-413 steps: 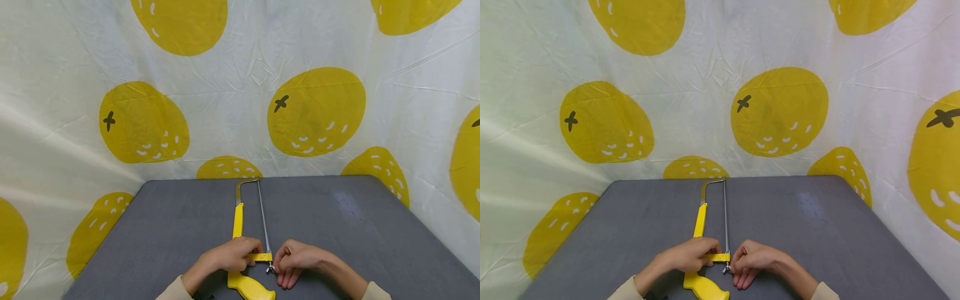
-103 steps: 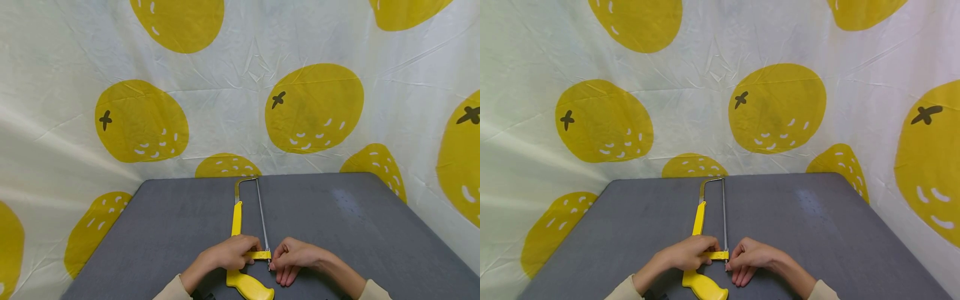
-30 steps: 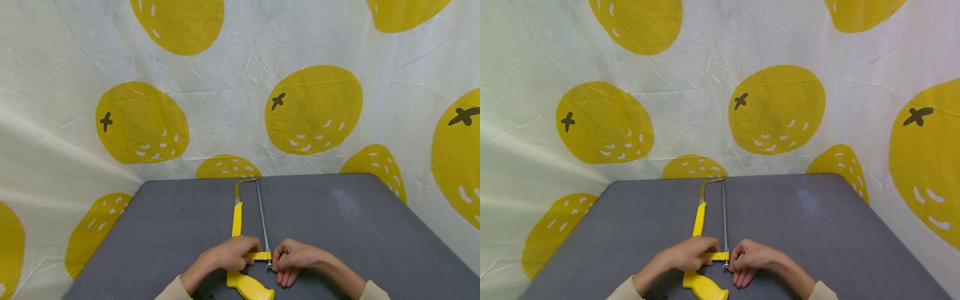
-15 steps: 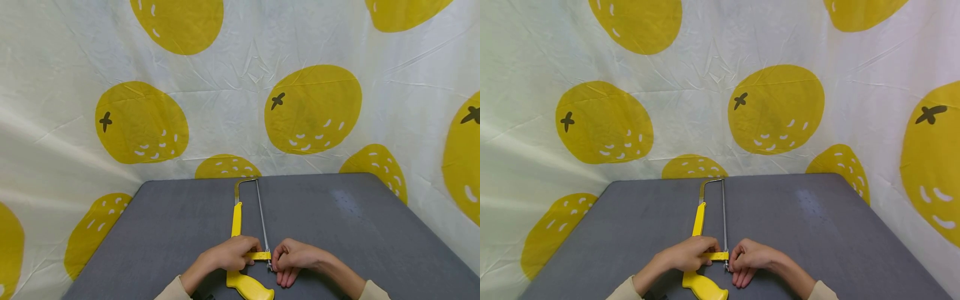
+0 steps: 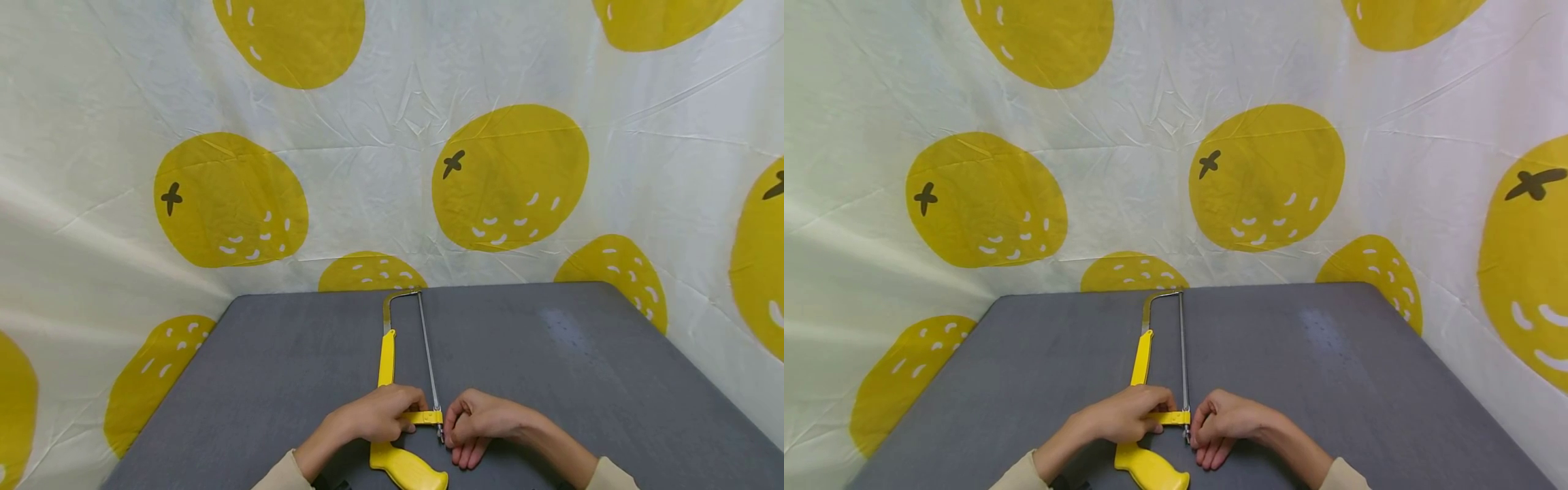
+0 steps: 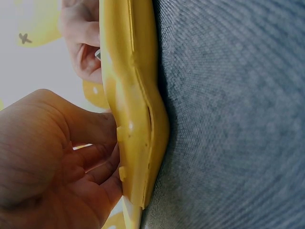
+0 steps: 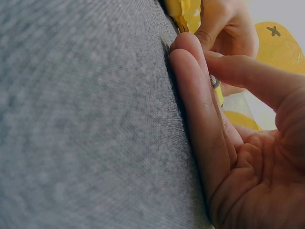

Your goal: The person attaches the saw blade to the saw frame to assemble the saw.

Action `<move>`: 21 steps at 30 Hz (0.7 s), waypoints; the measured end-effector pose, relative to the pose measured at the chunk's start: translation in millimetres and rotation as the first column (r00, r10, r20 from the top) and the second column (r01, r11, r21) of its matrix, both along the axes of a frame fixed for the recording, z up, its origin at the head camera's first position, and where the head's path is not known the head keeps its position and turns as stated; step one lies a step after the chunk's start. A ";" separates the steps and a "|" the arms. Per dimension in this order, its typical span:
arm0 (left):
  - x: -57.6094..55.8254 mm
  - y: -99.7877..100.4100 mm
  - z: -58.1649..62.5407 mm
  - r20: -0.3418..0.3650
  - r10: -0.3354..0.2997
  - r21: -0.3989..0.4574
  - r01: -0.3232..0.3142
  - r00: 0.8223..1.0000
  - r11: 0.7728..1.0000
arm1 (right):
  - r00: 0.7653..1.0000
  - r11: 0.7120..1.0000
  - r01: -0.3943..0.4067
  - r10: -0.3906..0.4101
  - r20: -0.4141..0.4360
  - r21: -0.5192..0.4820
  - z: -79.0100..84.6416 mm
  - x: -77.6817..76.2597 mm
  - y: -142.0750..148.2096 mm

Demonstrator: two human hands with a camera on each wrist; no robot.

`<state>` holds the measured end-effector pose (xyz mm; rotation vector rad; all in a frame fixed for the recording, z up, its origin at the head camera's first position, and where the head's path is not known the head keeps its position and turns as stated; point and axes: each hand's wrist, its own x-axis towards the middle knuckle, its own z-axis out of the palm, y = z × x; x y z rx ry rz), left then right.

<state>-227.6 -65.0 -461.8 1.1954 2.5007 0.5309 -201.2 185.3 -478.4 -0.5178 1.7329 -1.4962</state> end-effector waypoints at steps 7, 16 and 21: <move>-0.6 0.4 -0.7 -0.009 -0.005 0.001 0.005 1.000 1.000 | 1.000 1.000 -0.003 0.003 0.014 0.001 -0.4 -0.2 0.3; 0.0 1.2 0.1 -0.011 -0.001 -0.001 0.001 1.000 1.000 | 1.000 1.000 -0.005 0.005 0.004 0.014 -0.8 -1.2 1.0; 0.5 2.1 0.9 0.000 0.005 -0.005 -0.005 1.000 1.000 | 1.000 1.000 -0.004 0.004 0.002 0.001 -1.0 -1.0 1.1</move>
